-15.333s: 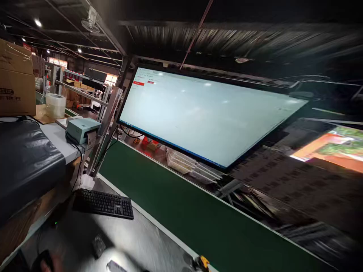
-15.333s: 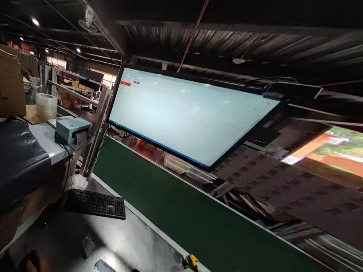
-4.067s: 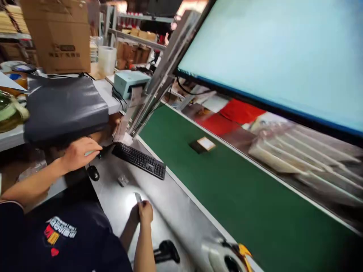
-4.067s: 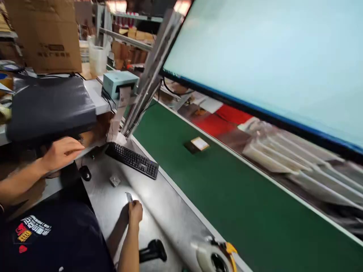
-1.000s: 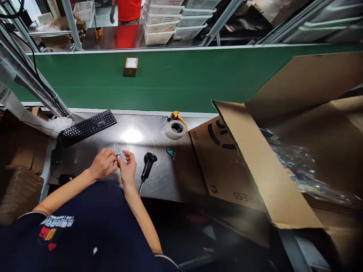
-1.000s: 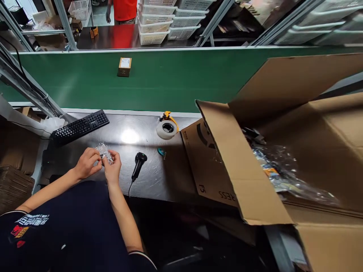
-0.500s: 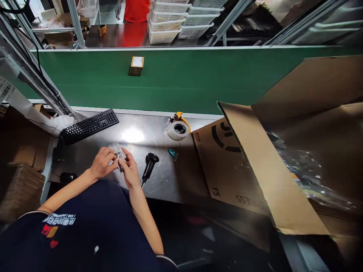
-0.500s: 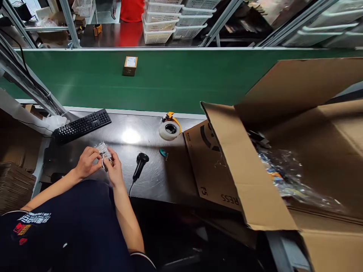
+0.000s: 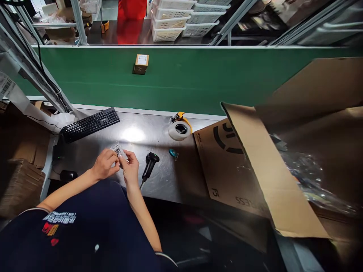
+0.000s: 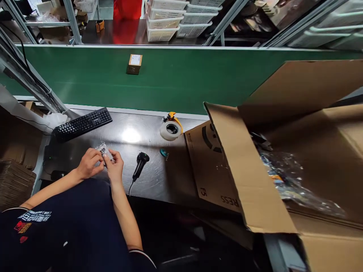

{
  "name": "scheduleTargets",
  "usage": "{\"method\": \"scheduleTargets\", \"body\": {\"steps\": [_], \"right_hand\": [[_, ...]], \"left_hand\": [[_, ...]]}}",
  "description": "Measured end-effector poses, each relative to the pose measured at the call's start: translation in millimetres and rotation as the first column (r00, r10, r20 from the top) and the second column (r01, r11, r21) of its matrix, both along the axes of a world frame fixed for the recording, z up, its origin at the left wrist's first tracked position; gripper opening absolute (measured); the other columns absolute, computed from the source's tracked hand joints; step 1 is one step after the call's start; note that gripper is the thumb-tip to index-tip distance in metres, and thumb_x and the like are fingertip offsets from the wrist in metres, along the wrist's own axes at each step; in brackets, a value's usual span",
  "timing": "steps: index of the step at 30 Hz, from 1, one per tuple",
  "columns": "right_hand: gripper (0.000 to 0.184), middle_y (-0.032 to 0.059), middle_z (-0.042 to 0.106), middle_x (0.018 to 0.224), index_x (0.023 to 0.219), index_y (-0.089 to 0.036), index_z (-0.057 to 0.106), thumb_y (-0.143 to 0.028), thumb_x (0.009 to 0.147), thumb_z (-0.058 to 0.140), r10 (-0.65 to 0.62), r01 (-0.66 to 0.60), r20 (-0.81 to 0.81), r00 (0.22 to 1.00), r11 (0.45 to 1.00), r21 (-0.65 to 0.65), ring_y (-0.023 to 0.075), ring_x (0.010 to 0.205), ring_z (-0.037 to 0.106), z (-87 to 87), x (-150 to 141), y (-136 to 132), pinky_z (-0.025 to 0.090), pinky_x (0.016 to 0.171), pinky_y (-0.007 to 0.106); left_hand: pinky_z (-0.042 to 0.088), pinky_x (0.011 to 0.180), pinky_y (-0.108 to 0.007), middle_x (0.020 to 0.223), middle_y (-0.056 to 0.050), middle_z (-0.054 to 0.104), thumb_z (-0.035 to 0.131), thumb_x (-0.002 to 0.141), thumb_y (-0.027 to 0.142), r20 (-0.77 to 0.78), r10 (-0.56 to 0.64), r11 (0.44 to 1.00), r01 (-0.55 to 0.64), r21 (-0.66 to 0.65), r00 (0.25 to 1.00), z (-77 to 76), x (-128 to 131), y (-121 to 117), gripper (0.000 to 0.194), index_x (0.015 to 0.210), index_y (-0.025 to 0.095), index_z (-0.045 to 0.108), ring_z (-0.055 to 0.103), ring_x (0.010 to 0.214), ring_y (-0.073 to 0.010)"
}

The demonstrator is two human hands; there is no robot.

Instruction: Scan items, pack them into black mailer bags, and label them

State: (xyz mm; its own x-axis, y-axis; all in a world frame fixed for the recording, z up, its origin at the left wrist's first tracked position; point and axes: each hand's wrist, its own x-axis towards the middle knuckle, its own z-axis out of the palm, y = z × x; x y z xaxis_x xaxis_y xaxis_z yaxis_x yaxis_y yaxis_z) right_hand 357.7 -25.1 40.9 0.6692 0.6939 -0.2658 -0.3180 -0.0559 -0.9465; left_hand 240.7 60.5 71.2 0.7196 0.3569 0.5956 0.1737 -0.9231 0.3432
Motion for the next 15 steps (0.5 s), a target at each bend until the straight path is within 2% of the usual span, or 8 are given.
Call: {"method": "scheduleTargets", "body": {"steps": [3,5,8,13,15], "right_hand": [[0.055,0.0047,0.072,0.104,0.122,-0.025,0.07,-0.047,0.073,0.082,0.156,-0.148,-0.17,0.973,0.987,0.054,0.0179,0.086,0.065,0.4,7,-8,0.059,0.071,0.032],[0.064,0.0036,0.072,0.106,0.13,-0.025,0.067,-0.045,0.071,0.084,0.218,-0.203,-0.239,0.946,0.975,0.084,0.0163,0.084,0.066,0.9,11,-13,0.061,0.074,0.032],[0.063,0.0038,0.072,0.105,0.127,-0.023,0.068,-0.046,0.071,0.085,0.172,-0.162,-0.231,0.958,0.985,0.061,0.0158,0.083,0.067,2.7,12,-14,0.062,0.077,0.034],[0.054,0.0076,0.073,0.108,0.115,-0.02,0.071,-0.047,0.069,0.084,0.035,-0.036,-0.146,0.989,0.999,-0.004,0.0203,0.092,0.068,4.2,10,-4,0.062,0.074,0.033],[0.053,0.0066,0.074,0.105,0.111,-0.021,0.072,-0.044,0.065,0.085,0.025,-0.029,-0.163,0.986,0.999,-0.02,0.0182,0.084,0.066,2.9,11,-8,0.06,0.068,0.031]], "left_hand": [[0.056,0.075,-0.038,0.086,-0.005,0.067,0.06,0.093,0.015,-0.012,0.052,0.999,-0.052,-0.01,0.999,-0.2,1,0,0.011,0.084,0.021,0.061,0.062,0.081,-0.0205],[0.056,0.076,-0.038,0.085,-0.005,0.067,0.059,0.094,0.016,-0.031,0.063,0.998,-0.063,-0.013,0.998,-0.6,0,-1,0.013,0.082,0.021,0.06,0.062,0.081,-0.0202],[0.056,0.078,-0.038,0.088,-0.006,0.068,0.059,0.094,0.016,-0.063,0.02,1.0,-0.021,-0.014,0.998,-2.2,-1,-5,0.012,0.084,0.022,0.061,0.064,0.083,-0.0209],[0.056,0.08,-0.04,0.089,-0.006,0.068,0.057,0.095,0.016,-0.096,0.009,1.0,-0.012,-0.026,0.995,-8.9,4,-3,0.013,0.084,0.021,0.062,0.064,0.085,-0.0215],[0.056,0.079,-0.039,0.089,-0.007,0.069,0.059,0.094,0.017,-0.103,0.006,1.0,-0.006,0.002,0.995,-12.4,7,-6,0.012,0.084,0.02,0.063,0.064,0.085,-0.0219]]}}
